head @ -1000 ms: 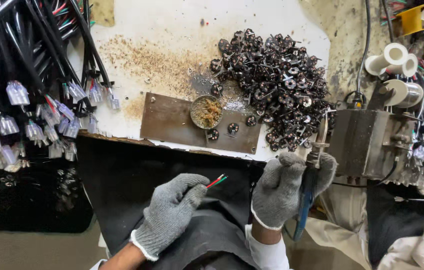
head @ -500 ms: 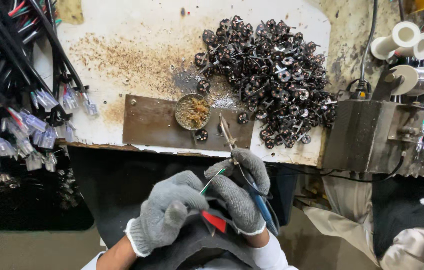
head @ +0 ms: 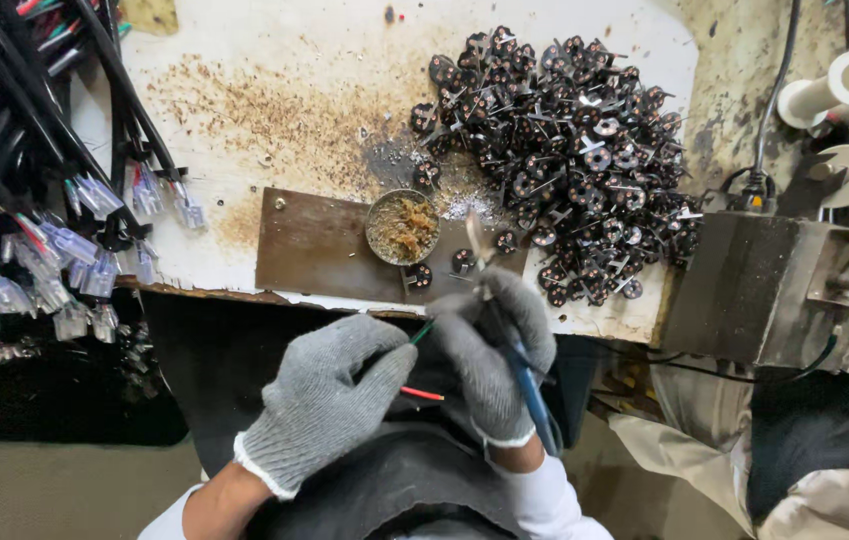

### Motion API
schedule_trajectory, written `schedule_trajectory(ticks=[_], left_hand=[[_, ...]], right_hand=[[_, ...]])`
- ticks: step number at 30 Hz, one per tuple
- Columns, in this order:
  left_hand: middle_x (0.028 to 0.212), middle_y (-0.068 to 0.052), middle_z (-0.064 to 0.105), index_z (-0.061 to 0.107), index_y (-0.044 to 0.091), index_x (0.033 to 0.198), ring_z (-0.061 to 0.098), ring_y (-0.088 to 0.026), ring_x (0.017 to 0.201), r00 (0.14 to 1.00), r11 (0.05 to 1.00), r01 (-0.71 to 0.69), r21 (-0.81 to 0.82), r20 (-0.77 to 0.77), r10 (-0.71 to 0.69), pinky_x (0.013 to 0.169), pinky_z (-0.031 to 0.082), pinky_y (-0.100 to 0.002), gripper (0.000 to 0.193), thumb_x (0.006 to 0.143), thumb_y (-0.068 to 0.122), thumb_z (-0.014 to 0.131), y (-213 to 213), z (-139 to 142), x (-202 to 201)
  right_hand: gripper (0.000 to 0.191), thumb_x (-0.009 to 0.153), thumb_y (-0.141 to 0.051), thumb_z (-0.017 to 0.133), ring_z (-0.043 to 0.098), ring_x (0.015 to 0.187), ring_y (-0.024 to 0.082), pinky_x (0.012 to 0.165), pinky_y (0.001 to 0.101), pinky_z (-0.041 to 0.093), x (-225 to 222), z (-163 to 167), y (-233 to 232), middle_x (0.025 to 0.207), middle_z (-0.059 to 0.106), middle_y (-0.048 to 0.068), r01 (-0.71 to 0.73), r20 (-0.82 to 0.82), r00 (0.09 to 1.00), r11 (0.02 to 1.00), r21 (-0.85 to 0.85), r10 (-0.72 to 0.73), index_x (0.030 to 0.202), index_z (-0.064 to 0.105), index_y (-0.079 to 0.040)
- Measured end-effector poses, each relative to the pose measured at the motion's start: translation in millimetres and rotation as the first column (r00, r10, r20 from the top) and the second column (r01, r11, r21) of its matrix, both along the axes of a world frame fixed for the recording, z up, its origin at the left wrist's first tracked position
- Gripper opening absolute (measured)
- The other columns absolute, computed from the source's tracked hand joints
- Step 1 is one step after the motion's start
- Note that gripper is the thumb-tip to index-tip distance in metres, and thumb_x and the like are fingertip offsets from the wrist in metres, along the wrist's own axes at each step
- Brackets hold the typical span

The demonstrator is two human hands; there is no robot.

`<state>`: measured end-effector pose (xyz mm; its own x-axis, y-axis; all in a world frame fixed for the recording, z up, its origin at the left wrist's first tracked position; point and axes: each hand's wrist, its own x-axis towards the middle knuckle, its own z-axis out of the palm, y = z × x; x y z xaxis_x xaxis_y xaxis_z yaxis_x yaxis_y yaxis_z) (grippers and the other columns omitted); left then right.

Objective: The person, wearing gloves, holds stripped wire ends and uses a soldering iron to tin the exposed copper strands, dipping them into a small dish of flux or solder paste between wires. They repeatedly process wire leads one at a time at a cluttered workbench, occasionally setting finished wires aside.

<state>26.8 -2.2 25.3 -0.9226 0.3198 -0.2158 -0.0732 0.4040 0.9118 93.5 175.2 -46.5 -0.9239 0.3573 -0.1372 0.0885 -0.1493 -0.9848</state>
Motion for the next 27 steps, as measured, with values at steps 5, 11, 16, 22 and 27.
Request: schedule_trajectory(ticks=[5,11,16,22,27], left_hand=[[0.074,-0.012,0.071,0.074,0.006,0.088,0.070,-0.024,0.061,0.990,0.980,-0.137,-0.144,-0.052,0.131,0.059,0.054,-0.034,0.011,0.089,0.017,0.071,3,1,-37],[0.067,-0.013,0.068,0.070,0.007,0.078,0.069,-0.031,0.061,0.995,0.944,-0.067,-0.322,-0.086,0.042,0.056,0.051,-0.041,0.015,0.084,0.020,0.072,4,10,-64],[0.075,-0.013,0.072,0.073,0.007,0.084,0.071,-0.029,0.066,0.998,0.948,-0.004,-0.319,-0.068,-0.019,0.059,0.054,-0.038,0.014,0.086,0.021,0.072,9,31,-66],[0.094,-0.009,0.075,0.073,0.007,0.095,0.075,-0.020,0.074,0.993,0.988,-0.107,-0.109,-0.055,0.102,0.067,0.058,-0.030,0.012,0.088,0.017,0.072,-4,10,-40],[0.103,-0.008,0.073,0.074,0.006,0.097,0.073,-0.022,0.068,0.994,0.994,-0.035,-0.103,-0.103,0.024,0.062,0.058,-0.032,0.017,0.084,0.016,0.074,-7,-24,-25]], right_hand=[[0.058,0.097,0.008,0.072,0.076,0.104,0.021,0.093,0.0354,0.063,-19,-19,3,0.116,0.073,0.014,0.122,-0.302,0.953,0.903,0.412,0.009,0.144,0.041,-0.006],[0.032,0.090,0.004,0.077,0.078,0.094,0.026,0.086,0.0362,0.063,-40,-10,2,0.102,0.076,0.014,0.124,-0.309,0.936,0.658,0.742,0.172,0.115,0.060,-0.007],[0.023,0.089,-0.003,0.074,0.075,0.084,0.030,0.076,0.0383,0.058,-50,5,4,0.097,0.075,0.011,-0.007,-0.228,0.917,0.585,0.811,0.327,0.111,0.068,-0.006],[0.020,0.094,-0.011,0.072,0.069,0.082,0.026,0.073,0.0367,0.055,-35,14,-2,0.090,0.070,0.010,-0.107,-0.018,0.979,0.585,0.804,0.203,0.114,0.069,-0.009],[0.028,0.095,-0.033,0.071,0.070,0.080,0.016,0.075,0.0321,0.057,-11,4,20,0.098,0.072,0.003,-0.002,-0.071,0.997,0.908,0.419,0.035,0.113,0.072,-0.012]])
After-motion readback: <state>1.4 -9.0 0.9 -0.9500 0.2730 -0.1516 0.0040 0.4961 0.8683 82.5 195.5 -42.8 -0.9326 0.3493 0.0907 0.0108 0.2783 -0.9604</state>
